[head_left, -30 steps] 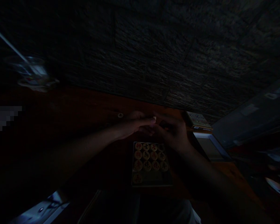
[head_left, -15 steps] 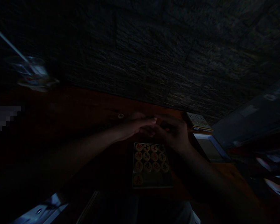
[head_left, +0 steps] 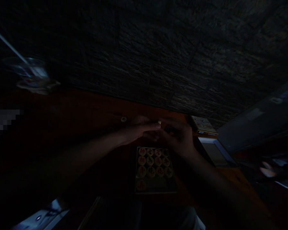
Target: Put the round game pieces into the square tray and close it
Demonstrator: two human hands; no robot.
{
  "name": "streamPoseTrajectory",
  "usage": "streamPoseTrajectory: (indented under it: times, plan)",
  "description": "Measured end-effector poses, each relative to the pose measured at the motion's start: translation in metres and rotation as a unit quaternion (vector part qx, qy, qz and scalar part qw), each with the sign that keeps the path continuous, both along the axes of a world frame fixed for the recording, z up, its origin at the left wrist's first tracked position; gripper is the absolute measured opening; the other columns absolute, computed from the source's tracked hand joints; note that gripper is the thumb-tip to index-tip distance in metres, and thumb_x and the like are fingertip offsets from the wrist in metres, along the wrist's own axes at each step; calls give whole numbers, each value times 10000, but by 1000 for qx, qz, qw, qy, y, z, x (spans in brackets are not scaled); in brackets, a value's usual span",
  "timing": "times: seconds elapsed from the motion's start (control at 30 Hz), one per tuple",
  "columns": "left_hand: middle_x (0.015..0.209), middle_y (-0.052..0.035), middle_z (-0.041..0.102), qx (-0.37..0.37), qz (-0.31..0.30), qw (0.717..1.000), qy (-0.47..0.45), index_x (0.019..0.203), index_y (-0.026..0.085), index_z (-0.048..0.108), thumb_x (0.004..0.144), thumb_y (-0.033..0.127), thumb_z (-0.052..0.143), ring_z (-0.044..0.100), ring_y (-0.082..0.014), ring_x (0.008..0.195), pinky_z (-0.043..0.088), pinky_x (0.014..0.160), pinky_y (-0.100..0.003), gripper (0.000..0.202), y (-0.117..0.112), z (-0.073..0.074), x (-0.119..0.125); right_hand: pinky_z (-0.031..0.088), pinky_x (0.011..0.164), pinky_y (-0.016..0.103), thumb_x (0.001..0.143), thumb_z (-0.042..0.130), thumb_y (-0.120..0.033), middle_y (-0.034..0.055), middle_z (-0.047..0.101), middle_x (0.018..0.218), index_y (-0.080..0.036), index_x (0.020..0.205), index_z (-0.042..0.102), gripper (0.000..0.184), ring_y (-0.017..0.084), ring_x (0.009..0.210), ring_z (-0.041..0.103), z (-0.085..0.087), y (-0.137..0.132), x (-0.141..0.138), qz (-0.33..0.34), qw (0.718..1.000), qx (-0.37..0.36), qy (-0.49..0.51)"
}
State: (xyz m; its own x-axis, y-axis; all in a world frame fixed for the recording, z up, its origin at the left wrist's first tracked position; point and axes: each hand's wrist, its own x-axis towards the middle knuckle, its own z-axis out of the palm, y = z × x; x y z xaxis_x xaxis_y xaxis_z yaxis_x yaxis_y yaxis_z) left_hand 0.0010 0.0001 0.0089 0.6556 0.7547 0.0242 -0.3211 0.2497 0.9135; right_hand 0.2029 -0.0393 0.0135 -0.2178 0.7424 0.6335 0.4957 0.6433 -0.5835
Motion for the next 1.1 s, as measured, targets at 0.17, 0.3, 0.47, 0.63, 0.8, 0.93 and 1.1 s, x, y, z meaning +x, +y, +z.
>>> streamPoseTrajectory:
  times: [0.17,0.3,0.47,0.63,0.8,0.93,1.1]
  plan:
    - [813,-112,804,-2,9,1000,-1,872,98,804,774,485,921,772,-189,714,650,702,-311,416,-1,-1,0,533,577,256,888,821,-278,39,826,941,-262,1208,821,320,128,621,652,0,-1,0,-1,1000,11,-3]
    - [813,-94,805,15,12,1000,-2,882,109,811,804,418,912,768,-168,735,642,702,-279,334,0,-2,0,520,541,247,890,800,-250,29,833,891,-244,1227,812,337,122,582,645,1,-2,-1,-1,1000,-2,-1]
    - [834,-95,811,8,0,1000,-3,885,109,812,804,403,912,764,-163,729,640,707,-284,320,2,-4,0,513,539,244,899,804,-266,39,841,936,-242,1187,826,290,125,604,662,1,-3,-1,-6,1000,-4,5]
    - [848,-108,805,12,7,1000,6,908,110,807,787,464,916,761,-180,743,629,702,-307,390,1,-3,1,549,587,254,894,797,-200,37,838,1045,-277,1214,817,330,128,661,681,2,-2,-1,19,1000,19,-3]
    - [884,-103,805,21,8,1000,11,924,105,806,785,392,925,750,-164,757,614,724,-296,340,0,-1,2,527,536,235,864,816,-172,24,840,982,-263,1228,812,375,115,600,662,2,-1,0,16,1000,14,3]
    - [908,-105,809,15,-4,1000,7,962,107,810,774,402,933,756,-171,769,623,742,-313,371,1,-4,1,541,564,250,888,806,-200,33,834,994,-264,1215,816,333,127,634,677,2,-1,0,11,1000,24,-9]
    - [862,-112,809,13,-7,1000,9,916,114,813,811,462,899,766,-180,765,624,739,-314,374,2,-5,0,559,586,266,897,807,-214,40,840,1074,-296,1222,814,335,136,662,689,1,-2,1,0,999,34,-18]
